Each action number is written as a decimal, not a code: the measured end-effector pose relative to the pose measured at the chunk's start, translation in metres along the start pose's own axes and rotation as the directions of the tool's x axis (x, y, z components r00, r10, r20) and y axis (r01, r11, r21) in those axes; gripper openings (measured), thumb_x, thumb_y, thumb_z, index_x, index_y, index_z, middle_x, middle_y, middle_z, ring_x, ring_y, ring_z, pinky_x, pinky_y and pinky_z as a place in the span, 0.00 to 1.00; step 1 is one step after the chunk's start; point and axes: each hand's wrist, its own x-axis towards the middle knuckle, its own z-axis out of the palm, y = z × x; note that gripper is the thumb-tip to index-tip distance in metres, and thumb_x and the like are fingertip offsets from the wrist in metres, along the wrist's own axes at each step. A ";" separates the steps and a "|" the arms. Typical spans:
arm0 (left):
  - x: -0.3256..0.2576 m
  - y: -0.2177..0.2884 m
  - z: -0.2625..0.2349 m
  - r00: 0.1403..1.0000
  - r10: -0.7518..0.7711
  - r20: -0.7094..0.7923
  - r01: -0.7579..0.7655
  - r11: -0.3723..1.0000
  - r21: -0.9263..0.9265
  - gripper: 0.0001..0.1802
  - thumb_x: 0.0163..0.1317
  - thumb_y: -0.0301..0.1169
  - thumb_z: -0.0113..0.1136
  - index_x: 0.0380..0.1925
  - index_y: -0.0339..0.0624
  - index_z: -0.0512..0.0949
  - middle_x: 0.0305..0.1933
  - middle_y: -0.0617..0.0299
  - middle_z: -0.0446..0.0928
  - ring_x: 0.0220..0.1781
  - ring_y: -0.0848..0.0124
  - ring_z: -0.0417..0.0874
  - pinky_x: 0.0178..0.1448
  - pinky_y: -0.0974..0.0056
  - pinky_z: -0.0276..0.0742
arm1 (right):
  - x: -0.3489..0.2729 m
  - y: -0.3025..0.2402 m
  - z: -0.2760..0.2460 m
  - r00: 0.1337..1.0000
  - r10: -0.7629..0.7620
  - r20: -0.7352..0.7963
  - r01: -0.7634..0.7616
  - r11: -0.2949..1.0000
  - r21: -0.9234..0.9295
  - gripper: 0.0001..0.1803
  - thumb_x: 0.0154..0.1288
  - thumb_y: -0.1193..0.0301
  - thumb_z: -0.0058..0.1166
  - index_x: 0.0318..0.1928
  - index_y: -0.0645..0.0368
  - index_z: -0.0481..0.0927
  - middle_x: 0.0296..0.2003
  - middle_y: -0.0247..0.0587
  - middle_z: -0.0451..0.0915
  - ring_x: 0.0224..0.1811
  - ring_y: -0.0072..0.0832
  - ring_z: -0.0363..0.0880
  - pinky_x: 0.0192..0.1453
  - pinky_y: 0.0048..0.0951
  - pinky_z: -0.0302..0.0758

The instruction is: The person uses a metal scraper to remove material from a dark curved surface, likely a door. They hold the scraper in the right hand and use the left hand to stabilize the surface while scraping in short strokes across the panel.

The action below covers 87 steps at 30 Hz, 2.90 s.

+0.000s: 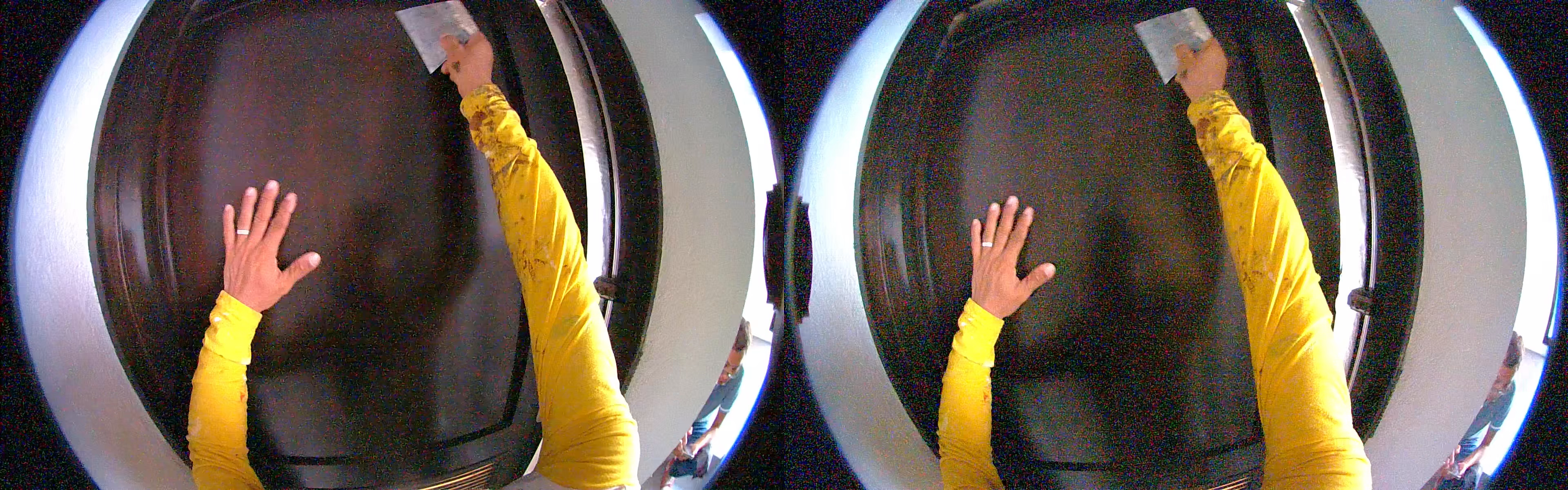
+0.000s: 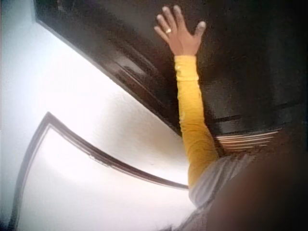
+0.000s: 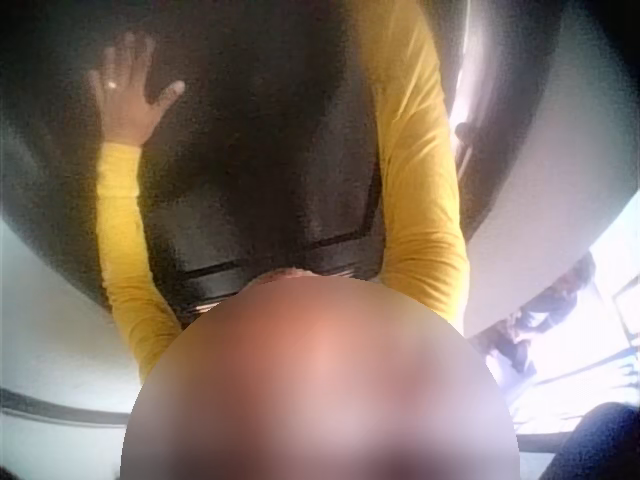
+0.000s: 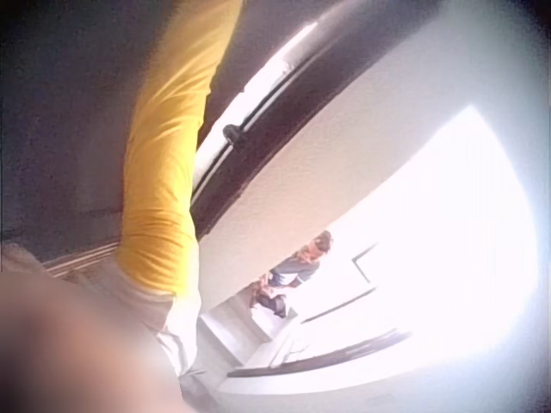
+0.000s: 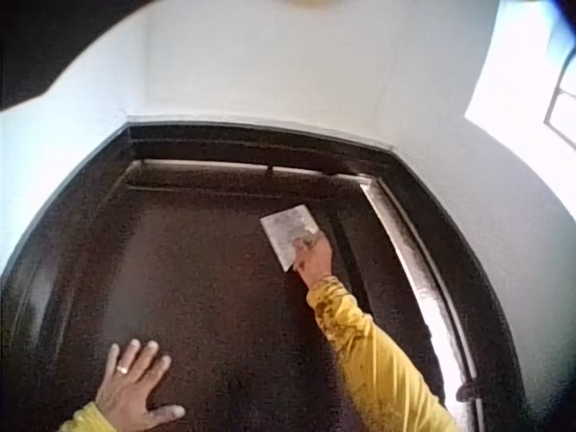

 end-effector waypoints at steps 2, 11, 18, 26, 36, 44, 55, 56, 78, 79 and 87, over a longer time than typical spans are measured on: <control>0.000 -0.003 0.000 0.997 0.019 -0.079 -0.018 1.000 0.008 0.48 0.63 0.69 0.47 0.75 0.51 0.59 0.81 0.56 0.49 0.82 0.51 0.46 0.79 0.36 0.37 | 0.001 0.014 -0.002 0.997 0.051 -0.049 -0.048 0.997 0.055 0.23 0.59 0.61 0.65 0.43 0.70 0.74 0.33 0.55 0.80 0.32 0.50 0.80 0.36 0.45 0.77; -0.002 0.012 -0.009 0.997 0.005 -0.074 -0.004 1.000 0.012 0.47 0.65 0.69 0.44 0.75 0.51 0.59 0.82 0.57 0.49 0.83 0.52 0.44 0.79 0.38 0.35 | -0.042 -0.027 -0.055 1.000 0.012 0.013 -0.014 0.984 0.180 0.18 0.62 0.64 0.60 0.43 0.66 0.78 0.36 0.49 0.82 0.35 0.43 0.81 0.40 0.39 0.77; -0.009 0.009 0.002 0.996 0.000 -0.094 -0.002 1.000 -0.021 0.46 0.65 0.68 0.45 0.75 0.52 0.58 0.82 0.57 0.49 0.82 0.51 0.45 0.80 0.38 0.35 | -0.057 -0.027 -0.044 0.995 -0.049 -0.085 0.055 0.996 0.076 0.14 0.62 0.67 0.61 0.40 0.65 0.76 0.30 0.41 0.77 0.32 0.33 0.75 0.35 0.33 0.70; -0.012 0.006 0.006 0.994 -0.003 -0.108 0.000 1.000 -0.031 0.45 0.65 0.66 0.46 0.75 0.53 0.57 0.82 0.57 0.48 0.82 0.49 0.46 0.79 0.37 0.37 | -0.059 -0.026 -0.036 0.998 -0.028 -0.060 0.038 0.985 0.168 0.07 0.65 0.74 0.61 0.38 0.59 0.75 0.26 0.21 0.70 0.22 0.09 0.63 0.21 0.18 0.56; -0.014 0.004 0.007 0.992 0.006 -0.128 -0.011 0.999 -0.036 0.45 0.66 0.66 0.45 0.75 0.52 0.58 0.81 0.55 0.49 0.82 0.49 0.45 0.79 0.37 0.37 | -0.056 -0.025 -0.033 0.996 -0.033 -0.081 0.040 0.995 0.087 0.09 0.69 0.70 0.59 0.43 0.60 0.75 0.32 0.27 0.75 0.29 0.15 0.69 0.29 0.21 0.66; -0.015 0.006 0.014 0.989 -0.002 -0.146 -0.007 0.998 -0.058 0.45 0.65 0.67 0.46 0.75 0.52 0.58 0.82 0.55 0.48 0.82 0.49 0.45 0.79 0.36 0.37 | -0.058 -0.033 -0.036 0.993 -0.091 -0.081 0.090 0.996 -0.016 0.18 0.63 0.67 0.62 0.45 0.66 0.73 0.38 0.51 0.81 0.37 0.42 0.81 0.43 0.40 0.77; -0.013 0.012 0.012 0.990 0.004 -0.140 -0.012 0.999 -0.052 0.45 0.65 0.67 0.46 0.75 0.52 0.58 0.81 0.55 0.48 0.81 0.47 0.47 0.78 0.35 0.38 | -0.064 -0.061 -0.002 0.959 0.254 0.127 -0.284 0.871 0.400 0.19 0.63 0.64 0.63 0.45 0.66 0.73 0.34 0.45 0.81 0.35 0.30 0.82 0.33 0.34 0.79; -0.014 0.010 0.013 0.992 -0.005 -0.129 -0.004 0.998 -0.064 0.46 0.65 0.67 0.45 0.75 0.53 0.57 0.82 0.55 0.47 0.81 0.47 0.47 0.78 0.34 0.37 | -0.063 -0.070 0.012 0.967 0.217 0.137 -0.247 0.931 0.268 0.19 0.63 0.64 0.63 0.44 0.66 0.73 0.33 0.45 0.81 0.34 0.29 0.82 0.32 0.33 0.79; -0.020 0.004 0.015 0.994 -0.007 -0.107 0.003 0.999 -0.044 0.45 0.66 0.66 0.45 0.76 0.52 0.57 0.82 0.56 0.48 0.82 0.50 0.46 0.79 0.37 0.37 | -0.049 -0.039 -0.022 0.819 0.453 -0.353 -0.298 0.860 0.414 0.15 0.66 0.77 0.57 0.50 0.60 0.67 0.28 0.44 0.76 0.17 0.30 0.74 0.13 0.28 0.70; -0.021 0.004 0.015 0.996 -0.014 -0.092 0.011 0.999 -0.035 0.45 0.66 0.66 0.45 0.76 0.52 0.57 0.82 0.56 0.48 0.82 0.50 0.46 0.79 0.37 0.37 | -0.046 -0.031 -0.032 0.814 0.497 -0.300 -0.309 0.809 0.500 0.16 0.65 0.77 0.56 0.50 0.60 0.66 0.27 0.44 0.75 0.14 0.31 0.73 0.13 0.30 0.70; -0.025 -0.003 0.023 0.998 -0.028 -0.058 0.025 0.998 -0.057 0.45 0.66 0.66 0.45 0.76 0.52 0.57 0.82 0.56 0.48 0.82 0.49 0.46 0.79 0.38 0.36 | -0.048 0.000 -0.026 0.776 0.601 -0.191 -0.477 0.757 0.447 0.20 0.67 0.72 0.54 0.57 0.60 0.65 0.34 0.49 0.78 0.26 0.38 0.80 0.21 0.43 0.79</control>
